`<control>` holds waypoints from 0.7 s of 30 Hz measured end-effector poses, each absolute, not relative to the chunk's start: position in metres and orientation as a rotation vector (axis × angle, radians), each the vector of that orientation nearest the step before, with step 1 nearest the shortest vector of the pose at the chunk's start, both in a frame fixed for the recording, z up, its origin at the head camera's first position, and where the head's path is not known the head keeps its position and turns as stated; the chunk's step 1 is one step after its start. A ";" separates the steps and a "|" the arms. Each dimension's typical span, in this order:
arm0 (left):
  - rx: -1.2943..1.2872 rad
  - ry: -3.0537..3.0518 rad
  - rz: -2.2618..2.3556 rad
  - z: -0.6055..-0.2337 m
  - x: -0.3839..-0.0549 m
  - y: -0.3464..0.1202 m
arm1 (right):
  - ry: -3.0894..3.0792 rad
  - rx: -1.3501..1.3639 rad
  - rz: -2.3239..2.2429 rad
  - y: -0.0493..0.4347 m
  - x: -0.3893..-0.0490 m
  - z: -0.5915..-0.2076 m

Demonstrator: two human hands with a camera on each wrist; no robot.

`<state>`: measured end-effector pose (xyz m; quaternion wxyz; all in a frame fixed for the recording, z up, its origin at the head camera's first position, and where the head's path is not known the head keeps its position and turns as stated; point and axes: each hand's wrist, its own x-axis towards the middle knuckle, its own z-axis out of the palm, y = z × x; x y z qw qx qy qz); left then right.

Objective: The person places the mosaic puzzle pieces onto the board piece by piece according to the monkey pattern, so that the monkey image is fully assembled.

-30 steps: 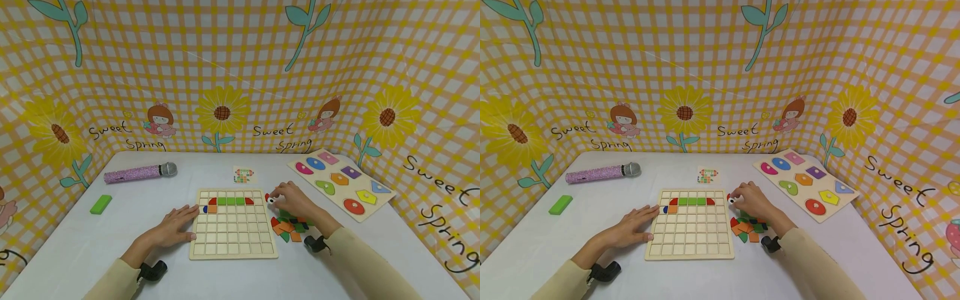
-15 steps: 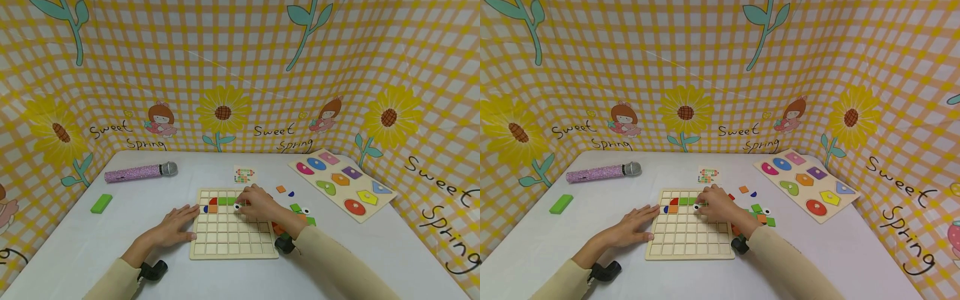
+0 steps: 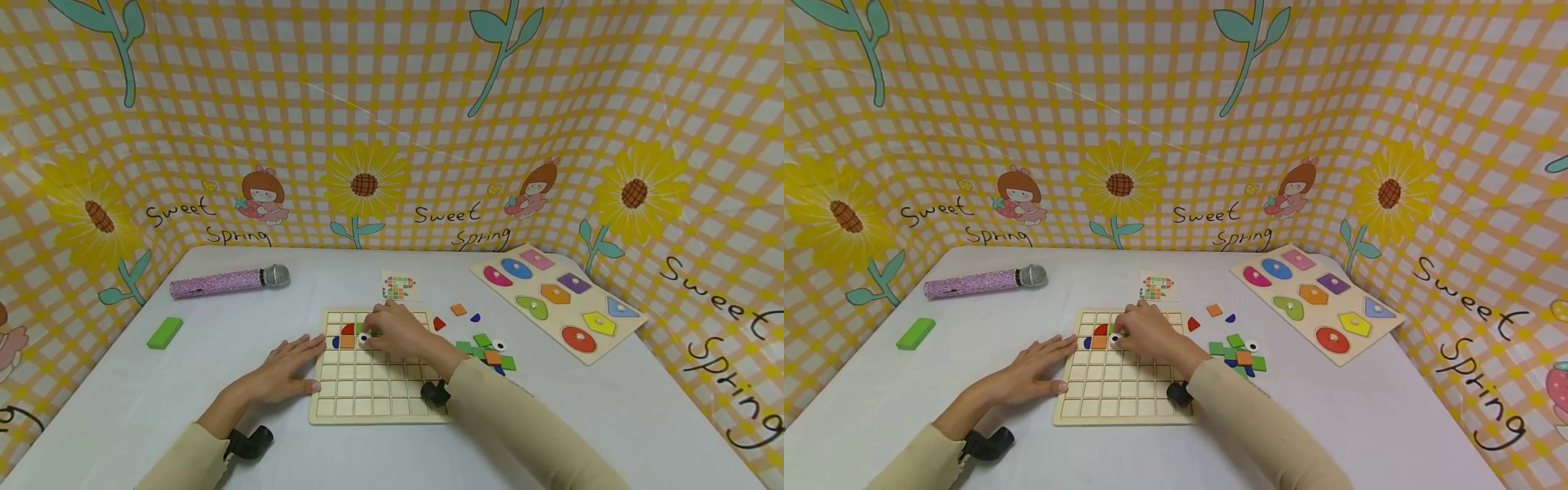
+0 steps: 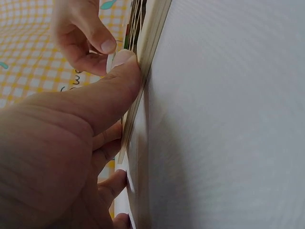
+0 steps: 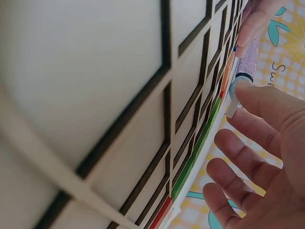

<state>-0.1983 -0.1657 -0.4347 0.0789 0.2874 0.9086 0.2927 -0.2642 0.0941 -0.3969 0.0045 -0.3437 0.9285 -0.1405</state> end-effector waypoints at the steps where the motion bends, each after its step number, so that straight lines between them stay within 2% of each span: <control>1: 0.863 2.722 0.872 -0.435 -0.198 -0.166 | 2.908 -1.077 -0.431 0.093 -0.264 -0.397; 21: 0.847 2.720 0.875 -0.438 -0.201 -0.165 | 2.915 -1.045 -0.352 0.089 -0.267 -0.403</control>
